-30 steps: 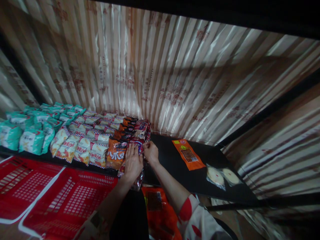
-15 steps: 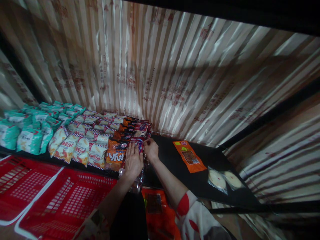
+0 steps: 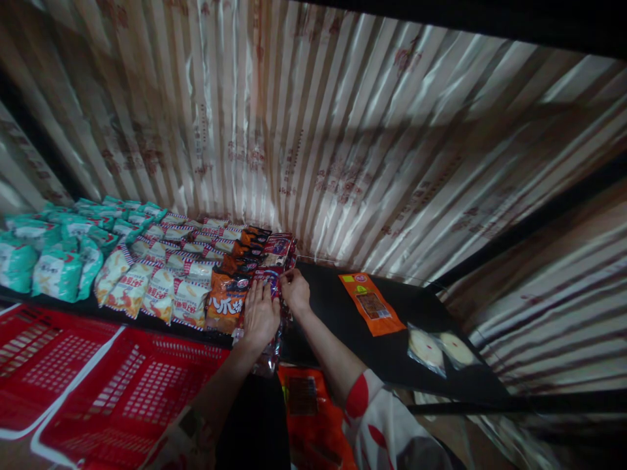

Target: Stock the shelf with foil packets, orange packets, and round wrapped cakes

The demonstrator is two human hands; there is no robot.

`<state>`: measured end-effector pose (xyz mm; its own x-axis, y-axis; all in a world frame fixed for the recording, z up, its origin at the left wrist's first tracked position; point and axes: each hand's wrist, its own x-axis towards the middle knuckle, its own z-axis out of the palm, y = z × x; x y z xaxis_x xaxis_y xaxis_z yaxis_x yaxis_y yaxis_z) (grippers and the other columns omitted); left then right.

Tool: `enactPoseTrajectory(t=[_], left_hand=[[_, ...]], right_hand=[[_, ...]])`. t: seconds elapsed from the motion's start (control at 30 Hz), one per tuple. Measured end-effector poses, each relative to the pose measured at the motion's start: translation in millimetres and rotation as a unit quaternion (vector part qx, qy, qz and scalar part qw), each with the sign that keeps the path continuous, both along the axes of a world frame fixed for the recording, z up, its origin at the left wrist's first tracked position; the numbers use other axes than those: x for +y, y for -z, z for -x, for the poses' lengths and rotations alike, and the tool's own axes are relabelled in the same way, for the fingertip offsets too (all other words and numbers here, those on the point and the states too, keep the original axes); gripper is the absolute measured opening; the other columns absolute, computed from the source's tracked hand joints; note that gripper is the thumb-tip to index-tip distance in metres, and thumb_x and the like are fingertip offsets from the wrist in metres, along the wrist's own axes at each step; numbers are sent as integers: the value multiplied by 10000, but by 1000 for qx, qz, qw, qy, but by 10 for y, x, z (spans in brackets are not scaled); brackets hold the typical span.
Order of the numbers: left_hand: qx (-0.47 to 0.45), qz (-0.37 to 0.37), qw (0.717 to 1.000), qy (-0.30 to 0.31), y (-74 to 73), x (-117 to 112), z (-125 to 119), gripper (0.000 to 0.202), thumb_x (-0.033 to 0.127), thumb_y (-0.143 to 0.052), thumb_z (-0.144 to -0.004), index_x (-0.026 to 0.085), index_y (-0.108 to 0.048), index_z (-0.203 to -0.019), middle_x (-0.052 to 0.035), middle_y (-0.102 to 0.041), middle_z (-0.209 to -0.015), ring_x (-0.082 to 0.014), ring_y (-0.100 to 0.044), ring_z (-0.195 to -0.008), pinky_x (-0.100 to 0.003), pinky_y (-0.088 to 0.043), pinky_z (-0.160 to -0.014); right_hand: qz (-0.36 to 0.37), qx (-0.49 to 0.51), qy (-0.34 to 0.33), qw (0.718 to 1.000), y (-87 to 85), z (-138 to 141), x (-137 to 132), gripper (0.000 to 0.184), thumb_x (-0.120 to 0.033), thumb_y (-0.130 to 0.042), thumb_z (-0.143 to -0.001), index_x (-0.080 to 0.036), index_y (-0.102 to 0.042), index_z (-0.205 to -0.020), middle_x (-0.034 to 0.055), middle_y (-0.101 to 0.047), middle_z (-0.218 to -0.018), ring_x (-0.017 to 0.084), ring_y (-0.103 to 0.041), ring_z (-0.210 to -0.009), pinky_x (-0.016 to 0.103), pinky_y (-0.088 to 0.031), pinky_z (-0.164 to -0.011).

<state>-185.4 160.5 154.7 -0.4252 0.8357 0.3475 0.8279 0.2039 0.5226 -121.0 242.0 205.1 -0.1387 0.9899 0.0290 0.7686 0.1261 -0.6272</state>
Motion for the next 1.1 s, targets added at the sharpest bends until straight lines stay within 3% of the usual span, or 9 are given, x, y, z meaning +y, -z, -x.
enactPoseTrajectory(t=[0.2, 0.33, 0.63, 1.1], left_hand=[[0, -17, 1000, 0, 46, 4, 14, 461, 255, -359, -856, 77, -488, -1261, -169, -466, -1361, -268, -327, -1332, -469, -313, -1074], [4, -12, 1000, -3, 18, 2, 18, 471, 265, -337, -868, 67, -476, -1272, -175, -460, -1364, -274, -334, -1327, -461, -311, -1075], [5, 0, 1000, 2, -12, -15, 29, 488, 281, -318, -880, 34, -470, -1272, -201, -447, -1366, -288, -332, -1324, -461, -300, -1078], [34, 17, 999, 3, -13, -15, 42, 465, 287, -331, -886, 73, -480, -1271, -170, -462, -1364, -276, -350, -1316, -450, -323, -1065]], right_hand=[[31, -20, 24, 999, -66, 0, 21, 285, -419, -432, -859, -251, -608, -1008, 37, -678, -940, 187, -631, -853, 268, -438, -687], [29, -8, 35, 999, -64, 9, 123, 308, -387, -390, -876, -253, -638, -998, 48, -678, -928, 184, -629, -839, 261, -443, -690], [41, 42, 31, 998, -17, 44, 320, 241, -394, -494, -805, -264, -675, -895, 3, -694, -886, 146, -624, -801, 208, -427, -658], [31, 75, 29, 996, 39, 12, 318, 268, -388, -459, -822, -236, -669, -891, 4, -688, -874, 148, -617, -780, 222, -418, -660]])
